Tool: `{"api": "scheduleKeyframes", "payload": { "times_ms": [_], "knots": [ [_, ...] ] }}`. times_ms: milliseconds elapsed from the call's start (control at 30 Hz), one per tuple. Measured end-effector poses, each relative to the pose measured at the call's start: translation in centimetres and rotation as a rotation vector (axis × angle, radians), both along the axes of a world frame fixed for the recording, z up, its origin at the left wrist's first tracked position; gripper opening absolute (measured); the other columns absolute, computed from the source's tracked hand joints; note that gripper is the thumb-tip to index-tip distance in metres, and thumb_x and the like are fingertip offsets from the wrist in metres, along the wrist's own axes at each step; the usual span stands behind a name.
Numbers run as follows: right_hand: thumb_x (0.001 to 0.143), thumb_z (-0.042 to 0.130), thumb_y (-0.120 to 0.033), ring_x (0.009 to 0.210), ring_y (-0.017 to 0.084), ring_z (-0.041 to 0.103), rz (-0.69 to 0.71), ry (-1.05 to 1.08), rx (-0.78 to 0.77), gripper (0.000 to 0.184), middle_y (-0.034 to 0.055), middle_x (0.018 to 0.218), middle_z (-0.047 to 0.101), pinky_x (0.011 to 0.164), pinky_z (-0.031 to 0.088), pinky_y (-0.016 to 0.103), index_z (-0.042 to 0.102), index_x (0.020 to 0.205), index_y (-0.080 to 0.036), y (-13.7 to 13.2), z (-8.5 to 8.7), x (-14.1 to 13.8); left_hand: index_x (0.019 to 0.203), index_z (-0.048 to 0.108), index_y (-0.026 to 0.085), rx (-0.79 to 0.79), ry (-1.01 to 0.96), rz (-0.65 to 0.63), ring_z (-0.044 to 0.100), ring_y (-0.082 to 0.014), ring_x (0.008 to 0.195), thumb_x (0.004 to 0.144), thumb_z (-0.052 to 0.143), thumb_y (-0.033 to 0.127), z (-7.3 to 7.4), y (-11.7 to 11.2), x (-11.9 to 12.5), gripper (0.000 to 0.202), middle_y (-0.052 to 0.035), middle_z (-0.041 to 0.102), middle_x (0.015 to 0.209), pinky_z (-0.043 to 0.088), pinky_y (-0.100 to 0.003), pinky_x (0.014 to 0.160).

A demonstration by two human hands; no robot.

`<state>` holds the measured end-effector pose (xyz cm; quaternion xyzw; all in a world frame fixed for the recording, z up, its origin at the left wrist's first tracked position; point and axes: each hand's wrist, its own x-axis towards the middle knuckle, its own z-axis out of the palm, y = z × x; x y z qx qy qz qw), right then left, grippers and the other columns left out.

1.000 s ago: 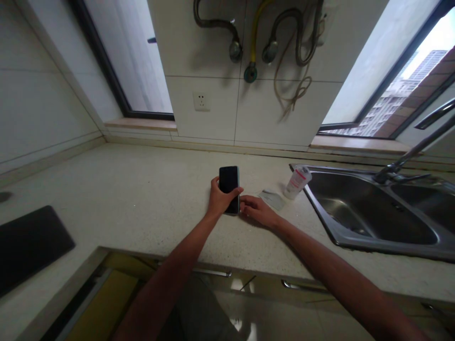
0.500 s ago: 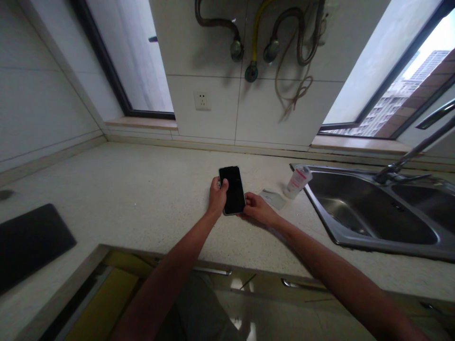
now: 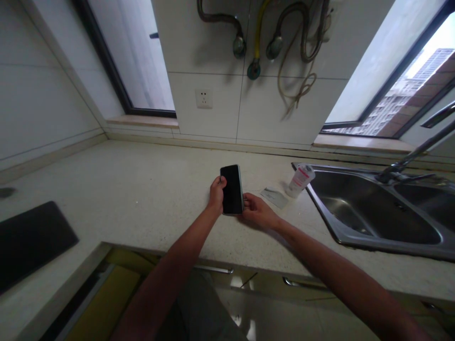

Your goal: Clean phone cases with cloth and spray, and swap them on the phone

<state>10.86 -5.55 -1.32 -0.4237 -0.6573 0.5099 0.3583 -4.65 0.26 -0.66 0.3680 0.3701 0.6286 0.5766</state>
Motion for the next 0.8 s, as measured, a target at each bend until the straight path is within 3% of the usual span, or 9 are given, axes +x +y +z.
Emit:
{"api": "scheduleKeyframes", "payload": {
  "times_ms": [133,233,367,467,667,800],
  "knots": [
    [0.068,0.073,-0.03,0.066,0.015,0.064,0.022,0.183,-0.124,0.041,0.0015,0.078,0.071,0.066,0.052,0.027,0.06,0.106,-0.019,0.0,1.0,0.4,0.081,0.051,0.021,-0.024,-0.054,-0.011,0.048,-0.0127,0.065,0.076,0.071,0.055,-0.4,0.3,0.1,0.039,0.0035,0.05,0.072,0.042,-0.025,0.063],
    [0.068,0.073,-0.032,0.065,0.015,0.065,-0.035,0.17,-0.087,0.04,0.0009,0.075,0.071,0.069,0.053,0.028,0.065,0.104,-0.018,0.5,1.6,1.3,0.097,0.054,0.021,0.012,0.093,-0.014,0.057,-0.0176,0.086,0.077,0.07,0.062,-0.6,-0.3,0.7,0.049,-0.0015,0.058,0.089,0.047,-0.03,0.08],
    [0.067,0.069,-0.03,0.073,0.016,0.066,-0.125,0.044,0.054,0.03,0.0015,0.081,0.072,0.07,0.053,0.028,0.069,0.095,-0.019,1.0,1.9,2.3,0.122,0.046,0.022,0.109,0.355,-0.125,0.056,-0.0232,0.108,0.056,0.091,0.044,-0.4,-1.6,1.2,0.082,-0.006,0.059,0.109,0.045,-0.038,0.096],
    [0.067,0.066,-0.029,0.079,0.018,0.067,-0.132,-0.022,0.117,0.035,0.003,0.089,0.073,0.072,0.053,0.029,0.07,0.101,-0.019,1.0,2.0,2.3,0.127,0.042,0.023,0.141,0.383,-0.198,0.057,-0.0238,0.109,0.051,0.093,0.035,-0.1,-2.2,1.1,0.093,-0.0063,0.057,0.112,0.046,-0.041,0.097],
    [0.071,0.066,-0.032,0.093,0.021,0.067,-0.048,0.081,0.13,0.051,0.0098,0.113,0.07,0.08,0.054,0.032,0.063,0.12,-0.019,0.8,1.9,2.0,0.118,0.045,0.02,0.103,0.255,-0.345,0.06,-0.0205,0.098,0.053,0.092,0.034,0.4,-2.2,0.8,0.082,-0.0042,0.059,0.102,0.05,-0.042,0.093],
    [0.079,0.06,-0.03,0.091,0.021,0.066,-0.047,-0.026,0.277,0.048,0.0075,0.11,0.071,0.082,0.053,0.033,0.062,0.125,-0.019,0.5,1.6,1.9,0.118,0.043,0.021,0.088,0.229,-0.361,0.062,-0.0196,0.096,0.054,0.092,0.031,0.3,-2.3,0.8,0.081,-0.0031,0.06,0.101,0.051,-0.043,0.093]
  ]
}}
